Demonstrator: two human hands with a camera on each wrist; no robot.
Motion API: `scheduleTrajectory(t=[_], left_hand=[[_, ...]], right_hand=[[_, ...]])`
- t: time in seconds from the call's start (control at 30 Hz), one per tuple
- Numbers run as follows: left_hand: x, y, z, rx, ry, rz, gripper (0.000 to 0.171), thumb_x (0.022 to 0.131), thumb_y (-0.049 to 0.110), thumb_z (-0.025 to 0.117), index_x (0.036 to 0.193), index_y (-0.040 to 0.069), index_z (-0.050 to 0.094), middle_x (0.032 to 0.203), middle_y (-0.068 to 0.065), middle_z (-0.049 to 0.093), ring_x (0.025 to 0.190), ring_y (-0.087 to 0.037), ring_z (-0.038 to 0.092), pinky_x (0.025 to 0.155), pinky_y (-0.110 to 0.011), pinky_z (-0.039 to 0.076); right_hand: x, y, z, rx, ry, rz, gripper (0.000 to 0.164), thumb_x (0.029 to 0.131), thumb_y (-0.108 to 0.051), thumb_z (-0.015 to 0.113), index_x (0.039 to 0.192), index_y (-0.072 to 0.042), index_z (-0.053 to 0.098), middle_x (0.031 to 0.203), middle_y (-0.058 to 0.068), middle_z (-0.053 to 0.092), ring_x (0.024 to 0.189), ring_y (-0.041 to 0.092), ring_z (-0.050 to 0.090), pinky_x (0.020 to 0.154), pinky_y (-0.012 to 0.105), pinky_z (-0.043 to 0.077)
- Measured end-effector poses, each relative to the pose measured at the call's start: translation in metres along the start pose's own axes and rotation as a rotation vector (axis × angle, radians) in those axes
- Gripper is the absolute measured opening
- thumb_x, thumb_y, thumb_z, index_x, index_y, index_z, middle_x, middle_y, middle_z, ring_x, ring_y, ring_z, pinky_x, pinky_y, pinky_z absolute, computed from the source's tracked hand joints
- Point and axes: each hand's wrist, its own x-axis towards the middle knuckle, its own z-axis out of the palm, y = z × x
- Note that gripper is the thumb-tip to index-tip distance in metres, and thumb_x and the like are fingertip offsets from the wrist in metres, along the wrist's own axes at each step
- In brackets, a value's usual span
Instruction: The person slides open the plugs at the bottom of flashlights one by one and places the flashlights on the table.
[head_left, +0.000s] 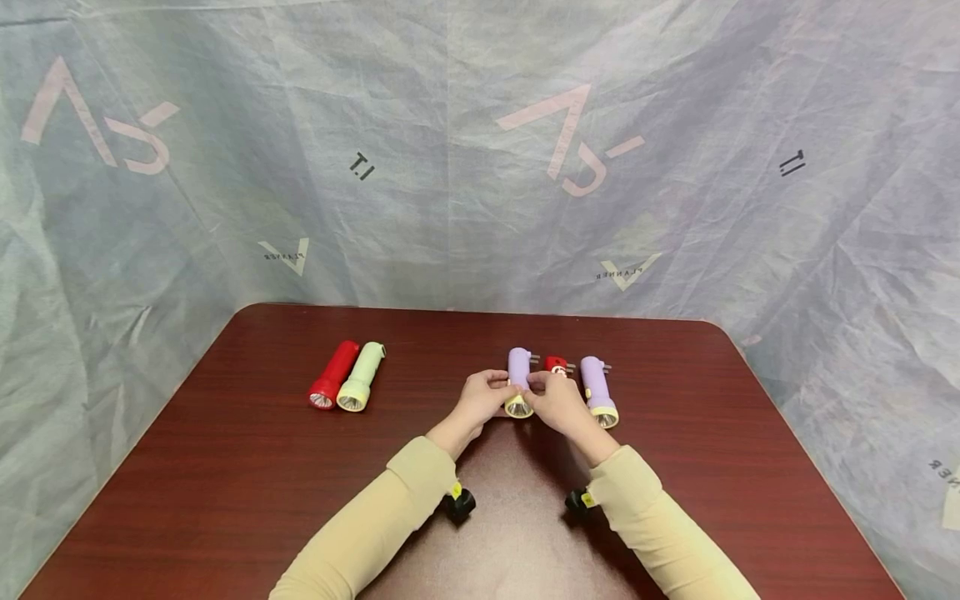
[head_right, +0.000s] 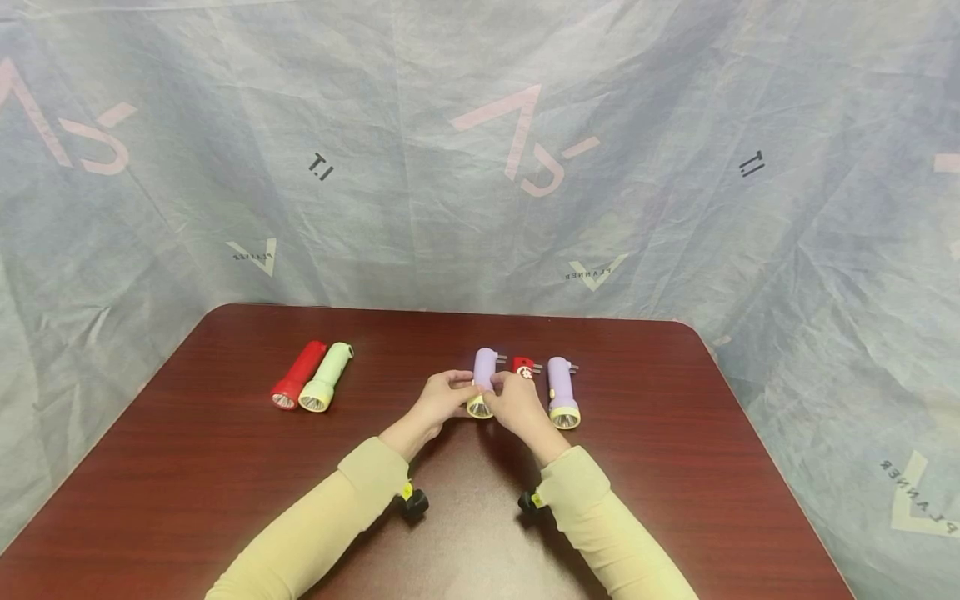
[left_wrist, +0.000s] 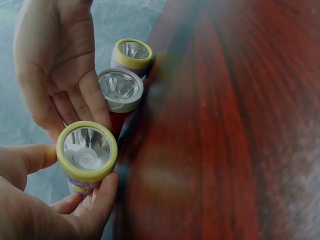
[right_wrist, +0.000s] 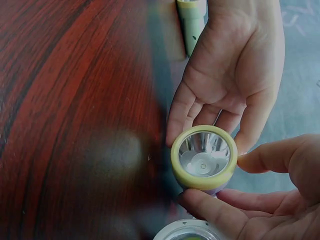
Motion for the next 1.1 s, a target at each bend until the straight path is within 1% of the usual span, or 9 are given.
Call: scheduleTrajectory(t=[0.13, 0.37, 0.5, 0.57, 0.73, 0.9, 1.0, 1.1], left_hand=[[0.001, -0.002, 0.001, 0.01, -0.005, 0.006, 0.048, 0.088, 0.009, 0.065, 0.128, -0.01, 0.048, 0.115, -0.025, 0.058, 0.087, -0.018, 0.063, 0.071, -0.039, 0.058], [-0.003, -0.001, 0.003, 0.046, 0.021, 0.025, 0.046, 0.087, 0.009, 0.067, 0.126, -0.009, 0.05, 0.112, -0.022, 0.06, 0.089, -0.02, 0.064, 0.068, -0.033, 0.059], [-0.006, 0.0, 0.004, 0.11, 0.041, 0.042, 0.045, 0.086, 0.009, 0.068, 0.124, -0.007, 0.052, 0.11, -0.019, 0.061, 0.089, -0.02, 0.063, 0.063, -0.03, 0.059], [-0.006, 0.0, 0.004, 0.157, 0.05, 0.051, 0.044, 0.085, 0.01, 0.068, 0.124, -0.006, 0.053, 0.109, -0.018, 0.061, 0.085, -0.019, 0.063, 0.059, -0.028, 0.058], [-0.007, 0.001, 0.004, 0.255, 0.057, 0.047, 0.044, 0.086, 0.015, 0.068, 0.124, -0.003, 0.053, 0.109, -0.016, 0.063, 0.073, -0.015, 0.062, 0.051, -0.027, 0.055], [-0.008, 0.001, 0.003, 0.295, 0.049, 0.043, 0.045, 0.087, 0.018, 0.067, 0.124, -0.004, 0.054, 0.113, -0.018, 0.062, 0.075, -0.016, 0.062, 0.052, -0.028, 0.056], [-0.009, 0.003, 0.001, 0.313, 0.027, 0.033, 0.045, 0.088, 0.02, 0.066, 0.124, -0.004, 0.054, 0.115, -0.018, 0.062, 0.075, -0.017, 0.063, 0.054, -0.03, 0.056], [-0.011, 0.004, -0.002, 0.334, -0.009, 0.023, 0.047, 0.088, 0.022, 0.066, 0.124, -0.005, 0.053, 0.116, -0.018, 0.062, 0.076, -0.017, 0.063, 0.056, -0.031, 0.056]], right_hand=[[0.0, 0.0, 0.001, -0.032, -0.004, -0.007, 0.034, 0.087, -0.013, 0.064, 0.113, 0.008, 0.063, 0.108, 0.022, 0.066, 0.099, 0.032, 0.064, 0.082, 0.043, 0.053], [-0.001, -0.002, 0.001, -0.046, -0.021, 0.005, 0.035, 0.087, -0.015, 0.064, 0.115, 0.007, 0.062, 0.109, 0.02, 0.066, 0.099, 0.03, 0.064, 0.082, 0.042, 0.053], [-0.001, -0.002, 0.001, -0.063, -0.02, -0.003, 0.034, 0.087, -0.014, 0.064, 0.113, 0.007, 0.063, 0.107, 0.021, 0.067, 0.098, 0.03, 0.064, 0.081, 0.042, 0.053], [-0.001, -0.002, 0.0, -0.072, -0.016, -0.012, 0.033, 0.087, -0.014, 0.064, 0.112, 0.007, 0.064, 0.106, 0.021, 0.067, 0.097, 0.03, 0.064, 0.08, 0.042, 0.054], [-0.001, -0.003, -0.001, -0.075, -0.01, -0.024, 0.033, 0.087, -0.014, 0.065, 0.111, 0.008, 0.064, 0.105, 0.021, 0.068, 0.096, 0.03, 0.065, 0.079, 0.042, 0.054], [-0.001, -0.002, 0.0, -0.07, -0.016, -0.012, 0.034, 0.085, -0.016, 0.067, 0.111, 0.006, 0.065, 0.106, 0.019, 0.068, 0.097, 0.028, 0.065, 0.08, 0.04, 0.054], [-0.001, -0.002, 0.0, -0.069, -0.022, -0.015, 0.035, 0.084, -0.016, 0.069, 0.111, 0.006, 0.065, 0.105, 0.018, 0.068, 0.097, 0.027, 0.065, 0.081, 0.039, 0.054], [-0.001, -0.004, -0.003, -0.075, -0.023, -0.03, 0.036, 0.083, -0.016, 0.071, 0.11, 0.006, 0.065, 0.104, 0.017, 0.069, 0.096, 0.026, 0.066, 0.082, 0.039, 0.054]])
